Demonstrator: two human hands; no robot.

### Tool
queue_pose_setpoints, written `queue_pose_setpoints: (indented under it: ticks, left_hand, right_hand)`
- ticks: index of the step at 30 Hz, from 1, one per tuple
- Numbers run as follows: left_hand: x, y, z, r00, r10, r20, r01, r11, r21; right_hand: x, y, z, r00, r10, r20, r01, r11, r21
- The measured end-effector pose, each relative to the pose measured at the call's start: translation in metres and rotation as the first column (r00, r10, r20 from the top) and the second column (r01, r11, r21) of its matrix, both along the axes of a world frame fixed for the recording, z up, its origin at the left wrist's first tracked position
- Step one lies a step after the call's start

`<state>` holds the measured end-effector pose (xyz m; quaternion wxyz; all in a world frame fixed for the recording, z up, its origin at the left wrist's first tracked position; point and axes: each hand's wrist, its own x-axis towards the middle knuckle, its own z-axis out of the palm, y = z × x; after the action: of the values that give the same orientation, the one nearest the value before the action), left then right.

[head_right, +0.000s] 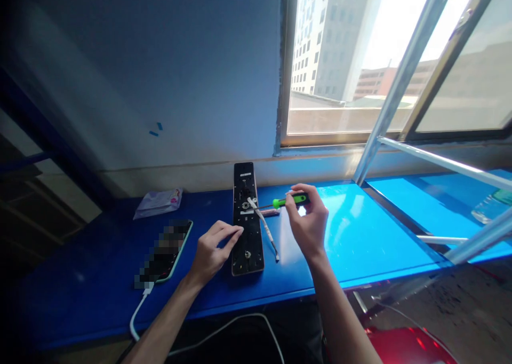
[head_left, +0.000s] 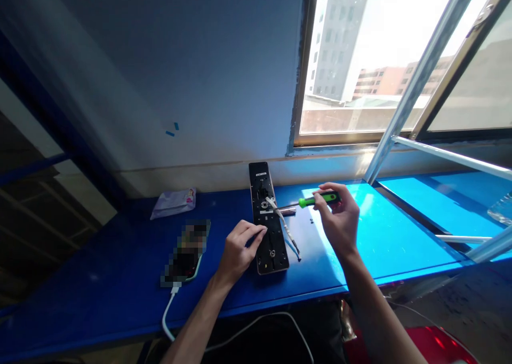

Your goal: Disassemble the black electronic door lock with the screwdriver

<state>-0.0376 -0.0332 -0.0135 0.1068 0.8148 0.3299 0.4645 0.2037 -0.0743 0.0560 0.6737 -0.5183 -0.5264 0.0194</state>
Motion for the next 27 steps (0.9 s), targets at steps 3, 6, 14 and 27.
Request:
queue_pose_setpoints:
  ticks: [3, 6, 14, 27]
  left_hand:
    - [0.020, 0.017, 0.022, 0.979, -0.121, -0.166, 0.131, 0.990, 0.049]
    - [0.052, 0.043, 0.039, 0.914, -0.228, -0.335, 0.257, 0.965, 0.046]
    - [0.140, 0.096, 0.035, 0.634, -0.339, -0.695, 0.400, 0.913, -0.081]
    - [0.167, 0.106, 0.025, 0.527, -0.348, -0.775, 0.353, 0.919, -0.173]
  right_hand:
    - [0.020, -0.003, -0.037, 0.972, -0.221, -0.075, 0.225, 0.973, 0.047]
    - [0.038, -0.006, -0.071, 0.923, -0.380, -0.062, 0.384, 0.920, 0.081]
    - [0.059, -0.002, -0.103, 0.866, -0.497, 0.050, 0.486, 0.862, 0.144]
    - [0.061, 0.000, -0.105, 0.884, -0.466, 0.028, 0.460, 0.879, 0.124]
